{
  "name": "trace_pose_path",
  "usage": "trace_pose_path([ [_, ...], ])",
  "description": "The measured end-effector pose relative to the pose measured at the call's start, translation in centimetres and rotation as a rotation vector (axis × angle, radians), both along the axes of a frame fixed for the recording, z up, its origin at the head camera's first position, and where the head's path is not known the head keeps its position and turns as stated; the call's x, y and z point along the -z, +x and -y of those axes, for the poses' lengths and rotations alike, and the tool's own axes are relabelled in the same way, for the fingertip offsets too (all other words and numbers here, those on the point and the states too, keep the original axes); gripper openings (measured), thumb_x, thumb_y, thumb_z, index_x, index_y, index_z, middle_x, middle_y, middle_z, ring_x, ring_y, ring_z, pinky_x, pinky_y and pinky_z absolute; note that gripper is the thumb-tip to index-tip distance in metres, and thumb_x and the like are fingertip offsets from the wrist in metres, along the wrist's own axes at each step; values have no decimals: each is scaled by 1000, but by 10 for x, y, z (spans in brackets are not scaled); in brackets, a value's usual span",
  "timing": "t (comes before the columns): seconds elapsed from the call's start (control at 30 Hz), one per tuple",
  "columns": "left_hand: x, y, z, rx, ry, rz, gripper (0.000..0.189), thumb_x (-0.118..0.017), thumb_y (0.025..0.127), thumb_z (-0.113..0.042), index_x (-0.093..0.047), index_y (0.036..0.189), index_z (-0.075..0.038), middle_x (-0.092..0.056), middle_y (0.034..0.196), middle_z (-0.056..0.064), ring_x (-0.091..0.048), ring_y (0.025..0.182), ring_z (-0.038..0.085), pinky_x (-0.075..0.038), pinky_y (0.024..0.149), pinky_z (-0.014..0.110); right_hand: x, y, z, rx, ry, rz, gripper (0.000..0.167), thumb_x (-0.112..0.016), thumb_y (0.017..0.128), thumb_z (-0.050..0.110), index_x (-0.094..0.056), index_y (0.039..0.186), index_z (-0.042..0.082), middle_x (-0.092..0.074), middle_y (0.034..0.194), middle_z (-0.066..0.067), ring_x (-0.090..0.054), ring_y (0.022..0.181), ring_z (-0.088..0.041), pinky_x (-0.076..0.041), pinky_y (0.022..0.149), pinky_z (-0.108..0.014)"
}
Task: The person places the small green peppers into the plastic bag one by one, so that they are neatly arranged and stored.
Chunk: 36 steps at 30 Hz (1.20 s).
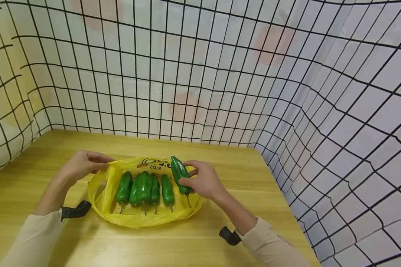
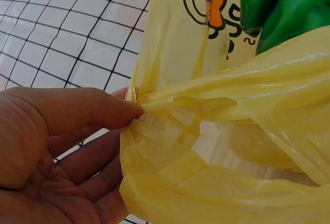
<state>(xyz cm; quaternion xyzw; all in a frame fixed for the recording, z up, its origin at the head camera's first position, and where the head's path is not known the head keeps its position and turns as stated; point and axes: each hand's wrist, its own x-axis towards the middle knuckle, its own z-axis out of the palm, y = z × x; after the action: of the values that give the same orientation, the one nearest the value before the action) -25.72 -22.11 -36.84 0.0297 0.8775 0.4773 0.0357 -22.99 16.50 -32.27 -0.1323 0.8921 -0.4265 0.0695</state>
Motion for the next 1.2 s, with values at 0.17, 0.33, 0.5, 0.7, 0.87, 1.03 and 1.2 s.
trace_pose_path([
  [0.17, -1, 0, 0, 2, -4, -6, 32, -65, 97, -14, -70, 126, -1, -73, 94, 8, -58, 74, 19, -51, 65, 29, 5, 0, 6, -24, 8, 3, 52, -80, 88, 19, -63, 138, 17, -71, 116, -18, -69, 69, -18, -58, 58, -36],
  [0.33, -2, -1, -2, 2, -2, -2, 32, -66, 97, -15, -71, 126, -1, -73, 95, 8, -58, 75, 18, -52, 67, 31, 8, 0, 11, -37, -3, 16, 52, -80, 88, 18, -63, 137, 17, -71, 116, -17, -70, 71, -17, -59, 60, -40],
  [0.5, -2, 0, -2, 2, -5, -4, 32, -65, 97, -14, -70, 126, -1, -74, 94, 7, -58, 75, 19, -52, 66, 30, 12, 2, 15, -61, -3, 36, 52, -79, 88, 19, -63, 138, 18, -69, 118, -17, -70, 75, -18, -59, 63, -46],
  [0.7, -2, 0, -1, 1, -5, -6, 32, -65, 97, -14, -70, 127, -2, -74, 94, 9, -58, 75, 19, -51, 66, 30, 18, -1, 19, -75, -8, 53, 52, -79, 89, 18, -62, 138, 16, -69, 119, -18, -70, 76, -19, -59, 62, -43],
  [0.87, -3, 0, -1, -2, -7, -1, 33, -66, 97, -15, -70, 127, -2, -73, 95, 9, -58, 76, 19, -51, 66, 30, 26, -6, 25, -69, -3, 57, 51, -79, 89, 19, -63, 137, 16, -68, 119, -20, -68, 67, -19, -60, 62, -45],
  [1.03, -3, 0, -1, -2, -10, 2, 33, -66, 98, -16, -70, 127, -2, -73, 96, 9, -59, 76, 19, -52, 66, 31, 35, -12, 30, -73, -15, 56, 51, -80, 88, 17, -64, 137, 15, -68, 119, -22, -69, 68, -18, -60, 63, -47],
  [1.2, -2, 1, -1, -6, -13, 12, 33, -66, 98, -15, -70, 127, -2, -73, 98, 8, -58, 76, 20, -52, 67, 32, 44, -16, 38, -81, -40, 82, 52, -80, 88, 18, -64, 137, 12, -66, 122, -23, -70, 71, -22, -60, 64, -49],
])
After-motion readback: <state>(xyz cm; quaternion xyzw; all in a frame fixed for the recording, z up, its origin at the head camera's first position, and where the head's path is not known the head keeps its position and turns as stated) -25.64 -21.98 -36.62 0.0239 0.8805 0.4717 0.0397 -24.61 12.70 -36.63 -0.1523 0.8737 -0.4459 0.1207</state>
